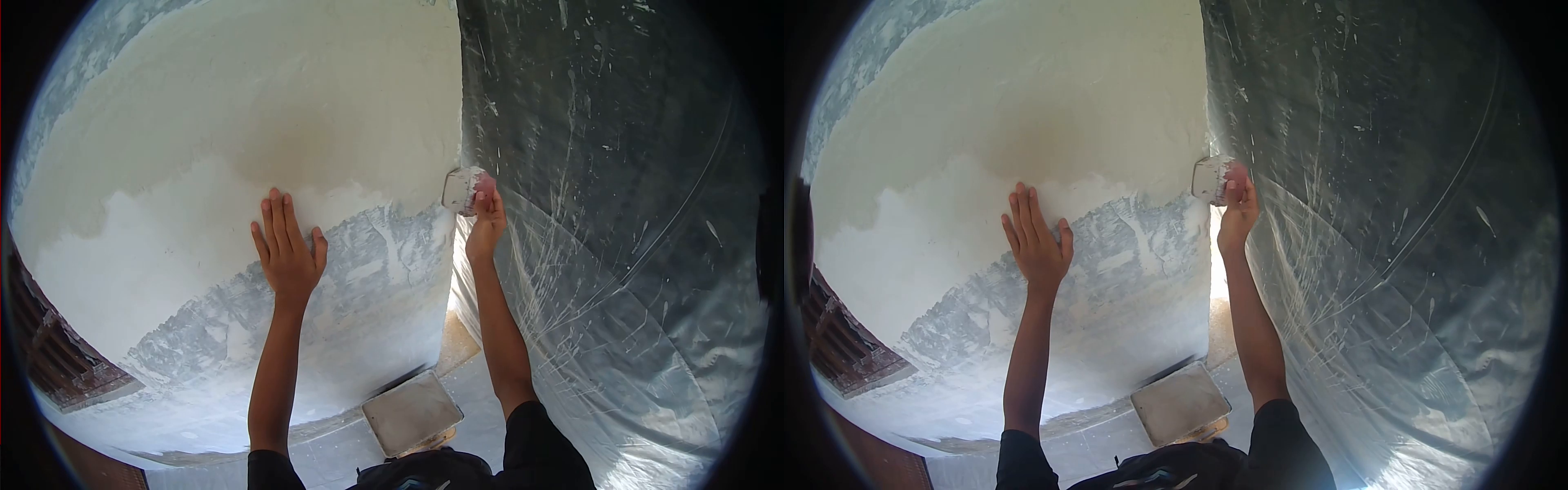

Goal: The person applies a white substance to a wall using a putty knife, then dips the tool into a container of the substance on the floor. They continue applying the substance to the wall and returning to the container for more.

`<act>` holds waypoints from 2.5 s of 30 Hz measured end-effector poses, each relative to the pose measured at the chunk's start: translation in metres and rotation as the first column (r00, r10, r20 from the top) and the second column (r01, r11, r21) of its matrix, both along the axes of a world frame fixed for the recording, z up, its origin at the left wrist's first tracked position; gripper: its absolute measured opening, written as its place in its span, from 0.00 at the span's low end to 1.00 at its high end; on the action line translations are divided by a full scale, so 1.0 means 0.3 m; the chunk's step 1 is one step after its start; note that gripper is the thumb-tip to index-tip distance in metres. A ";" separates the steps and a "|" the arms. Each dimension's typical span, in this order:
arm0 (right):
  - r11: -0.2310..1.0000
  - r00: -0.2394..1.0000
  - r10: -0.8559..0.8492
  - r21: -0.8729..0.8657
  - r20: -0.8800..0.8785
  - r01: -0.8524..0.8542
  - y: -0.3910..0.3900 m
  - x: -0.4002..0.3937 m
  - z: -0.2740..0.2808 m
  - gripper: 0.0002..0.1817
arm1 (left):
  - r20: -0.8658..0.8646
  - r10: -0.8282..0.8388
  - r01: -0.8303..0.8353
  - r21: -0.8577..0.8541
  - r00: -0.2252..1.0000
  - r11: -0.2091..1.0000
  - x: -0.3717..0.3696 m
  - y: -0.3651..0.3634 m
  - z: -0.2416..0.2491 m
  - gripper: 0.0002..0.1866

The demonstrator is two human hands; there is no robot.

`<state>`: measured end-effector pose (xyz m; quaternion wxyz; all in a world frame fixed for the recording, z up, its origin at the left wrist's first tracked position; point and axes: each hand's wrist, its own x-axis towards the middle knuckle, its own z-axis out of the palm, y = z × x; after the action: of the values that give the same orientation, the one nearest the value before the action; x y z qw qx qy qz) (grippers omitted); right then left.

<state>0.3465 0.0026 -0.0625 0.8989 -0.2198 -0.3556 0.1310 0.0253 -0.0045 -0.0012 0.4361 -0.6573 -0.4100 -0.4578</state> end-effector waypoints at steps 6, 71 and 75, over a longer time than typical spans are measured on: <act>1.000 0.998 0.011 0.017 0.056 -0.012 0.002 0.007 -0.004 0.17 | 0.002 0.021 -0.022 0.012 1.000 1.000 -0.001 0.006 0.001 0.32; 0.985 0.944 -0.123 -0.075 0.307 0.153 -0.052 -0.059 0.128 0.17 | -0.005 -0.006 0.006 0.008 1.000 1.000 -0.008 0.005 -0.001 0.32; 0.967 0.865 -0.187 -0.070 0.466 0.247 -0.030 -0.051 0.082 0.16 | -0.009 0.008 -0.008 0.009 1.000 1.000 -0.006 0.012 -0.002 0.32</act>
<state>0.3311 -0.0064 -0.0379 0.7835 -0.3397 -0.5203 -0.0038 0.0233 -0.0009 -0.0018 0.4427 -0.6557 -0.4087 -0.4549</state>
